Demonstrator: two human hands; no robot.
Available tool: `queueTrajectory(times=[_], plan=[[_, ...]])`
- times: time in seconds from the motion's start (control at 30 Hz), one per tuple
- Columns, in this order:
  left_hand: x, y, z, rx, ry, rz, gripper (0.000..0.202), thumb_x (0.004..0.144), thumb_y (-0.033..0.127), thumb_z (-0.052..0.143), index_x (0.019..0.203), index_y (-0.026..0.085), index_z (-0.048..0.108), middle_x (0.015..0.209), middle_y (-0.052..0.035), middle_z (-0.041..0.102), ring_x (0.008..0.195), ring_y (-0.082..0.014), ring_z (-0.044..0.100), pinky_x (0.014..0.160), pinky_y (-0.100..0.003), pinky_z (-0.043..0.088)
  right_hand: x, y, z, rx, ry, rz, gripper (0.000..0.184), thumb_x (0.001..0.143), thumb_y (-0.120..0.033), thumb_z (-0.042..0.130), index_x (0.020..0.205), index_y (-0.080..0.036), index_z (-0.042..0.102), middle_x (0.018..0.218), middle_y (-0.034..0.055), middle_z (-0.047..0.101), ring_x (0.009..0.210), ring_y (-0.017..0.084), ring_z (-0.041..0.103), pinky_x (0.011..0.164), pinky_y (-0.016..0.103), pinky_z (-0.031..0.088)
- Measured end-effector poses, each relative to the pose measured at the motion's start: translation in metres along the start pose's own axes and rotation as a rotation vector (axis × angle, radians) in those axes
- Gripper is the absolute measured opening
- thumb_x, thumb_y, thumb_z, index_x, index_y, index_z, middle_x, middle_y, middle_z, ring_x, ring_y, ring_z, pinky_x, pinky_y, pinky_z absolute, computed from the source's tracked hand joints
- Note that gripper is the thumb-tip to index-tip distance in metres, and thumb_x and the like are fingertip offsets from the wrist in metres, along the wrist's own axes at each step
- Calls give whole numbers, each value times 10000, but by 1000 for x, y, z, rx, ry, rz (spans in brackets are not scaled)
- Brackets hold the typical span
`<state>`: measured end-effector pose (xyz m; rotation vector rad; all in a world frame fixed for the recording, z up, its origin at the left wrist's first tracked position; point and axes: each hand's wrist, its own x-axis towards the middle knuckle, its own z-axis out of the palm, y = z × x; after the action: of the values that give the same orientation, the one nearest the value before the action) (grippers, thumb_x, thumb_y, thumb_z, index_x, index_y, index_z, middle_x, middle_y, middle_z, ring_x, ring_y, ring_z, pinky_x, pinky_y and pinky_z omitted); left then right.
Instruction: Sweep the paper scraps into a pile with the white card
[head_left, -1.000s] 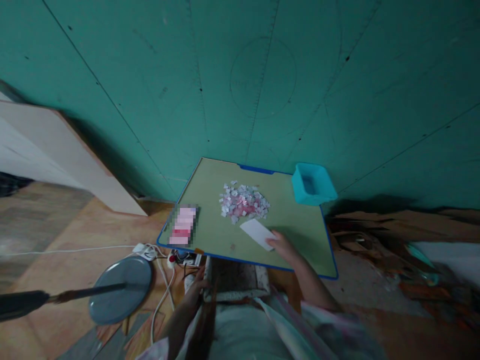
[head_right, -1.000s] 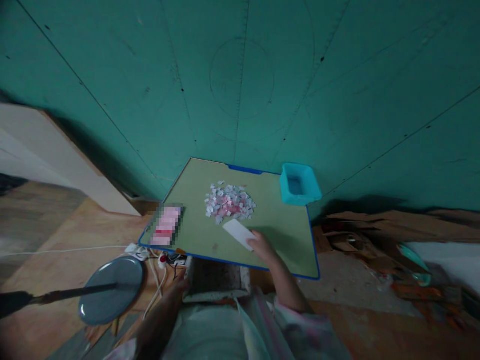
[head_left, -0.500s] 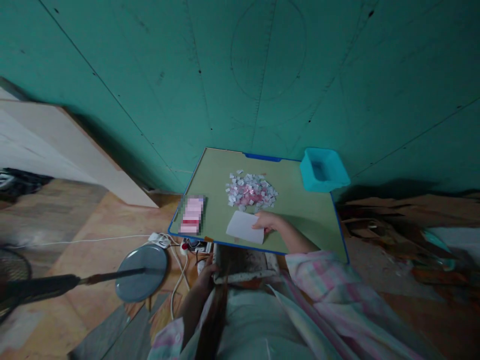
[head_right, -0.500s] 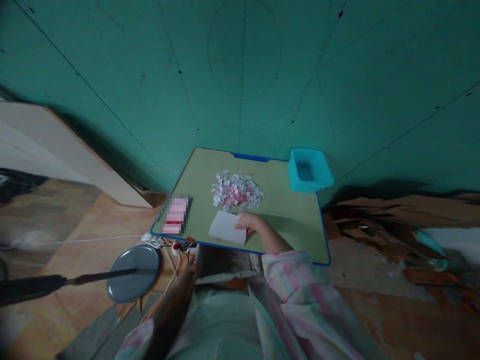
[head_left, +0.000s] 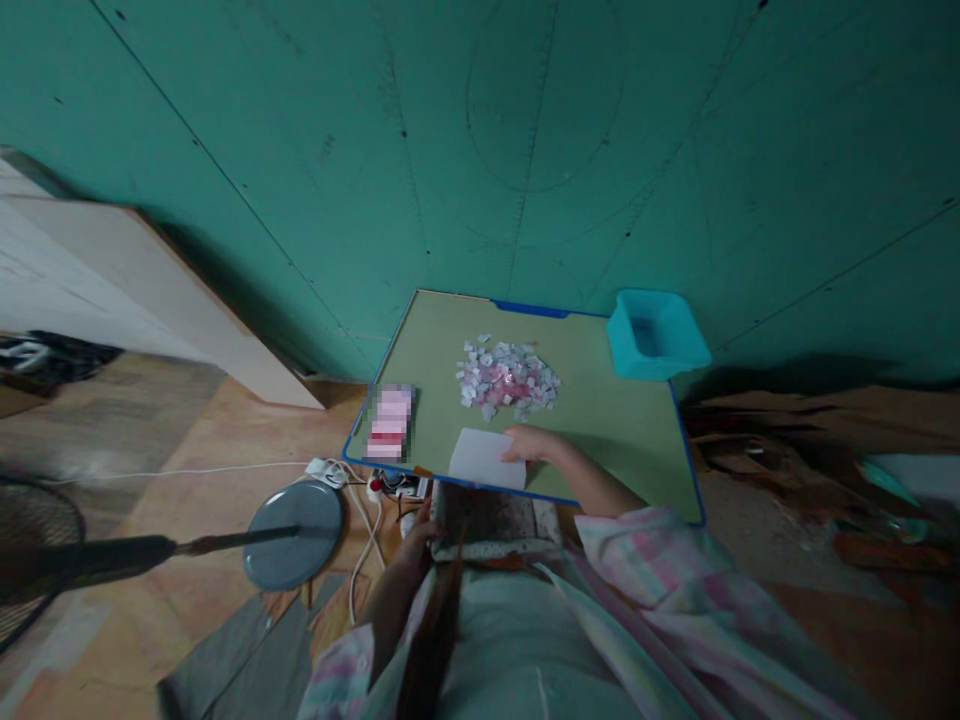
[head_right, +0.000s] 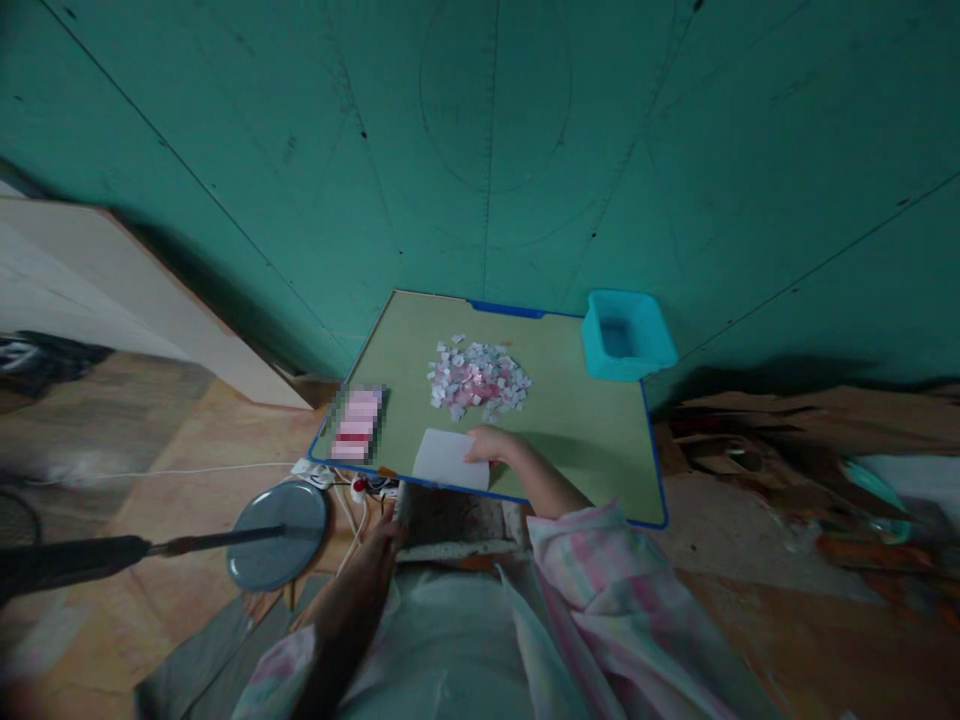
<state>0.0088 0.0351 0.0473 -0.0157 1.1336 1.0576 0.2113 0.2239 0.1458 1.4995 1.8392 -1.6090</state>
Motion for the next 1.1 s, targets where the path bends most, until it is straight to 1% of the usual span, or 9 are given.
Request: queueTrajectory(times=[0.13, 0.23, 0.33, 0.57, 0.63, 0.8, 0.93, 1.0, 1.1], plan=[[9, -4, -7, 50, 66, 15, 674, 483, 47, 562, 1137, 210, 526, 652, 31, 634, 564, -129, 549, 523, -219, 390, -18, -2, 8, -180, 83, -117, 229, 739, -139, 612, 965, -113, 643, 951, 100, 697, 815, 184, 639, 653, 224, 451], [10, -5, -8, 38, 86, -1, 736, 478, 37, 565, 1187, 222, 495, 596, 51, 594, 513, -118, 499, 484, -221, 340, -39, -1, 23, -306, 232, -207, 264, 792, -219, 564, 1034, -139, 633, 1023, 115, 684, 922, 206, 626, 722, 240, 426], [9, -4, -7, 52, 78, 11, 760, 467, 21, 552, 1200, 207, 487, 536, 68, 552, 454, -105, 437, 457, -226, 307, -58, 0, 43, -489, 343, -250, 249, 852, -227, 463, 1048, -197, 615, 948, 82, 699, 867, 190, 640, 686, 242, 409], [23, -13, -20, 85, 8, 40, 694, 532, 83, 558, 1209, 223, 487, 824, -4, 695, 672, -161, 601, 606, -258, 430, -75, -1, 74, -669, 398, -314, 271, 847, -124, 398, 999, -212, 605, 902, 64, 675, 835, 175, 624, 685, 249, 390], [26, -14, -22, 90, -2, 38, 688, 533, 87, 549, 1204, 230, 495, 828, -6, 697, 729, -184, 626, 616, -266, 441, -75, 1, 75, -668, 396, -342, 268, 837, -115, 409, 992, -206, 608, 904, 65, 670, 850, 176, 617, 709, 253, 392], [18, -9, -16, 100, -24, 16, 708, 493, 42, 544, 1172, 241, 545, 704, 21, 675, 670, -166, 620, 573, -238, 428, -72, 7, 70, -503, 430, -354, 253, 876, -207, 416, 1011, -205, 630, 942, 56, 681, 862, 166, 619, 724, 243, 402], [11, -8, -12, 77, -35, 2, 804, 475, 63, 549, 1254, 256, 500, 766, 6, 694, 665, -156, 611, 531, -222, 394, -66, 18, 65, -314, 481, -371, 261, 880, -247, 431, 1027, -194, 639, 995, 57, 687, 902, 161, 621, 757, 229, 408], [15, -10, -15, 88, -28, -4, 832, 458, 78, 554, 1268, 251, 485, 761, 8, 694, 602, -137, 575, 486, -210, 359, -65, 27, 56, -235, 530, -341, 275, 887, -267, 419, 1034, -190, 638, 991, 63, 691, 897, 164, 625, 753, 229, 412], [26, -13, -24, 113, -18, -26, 891, 393, 72, 546, 1268, 228, 480, 769, -1, 696, 610, -154, 571, 452, -214, 333, -68, 45, 33, -176, 644, -191, 283, 886, -296, 421, 1031, -180, 634, 926, 73, 703, 845, 180, 636, 699, 233, 412]])
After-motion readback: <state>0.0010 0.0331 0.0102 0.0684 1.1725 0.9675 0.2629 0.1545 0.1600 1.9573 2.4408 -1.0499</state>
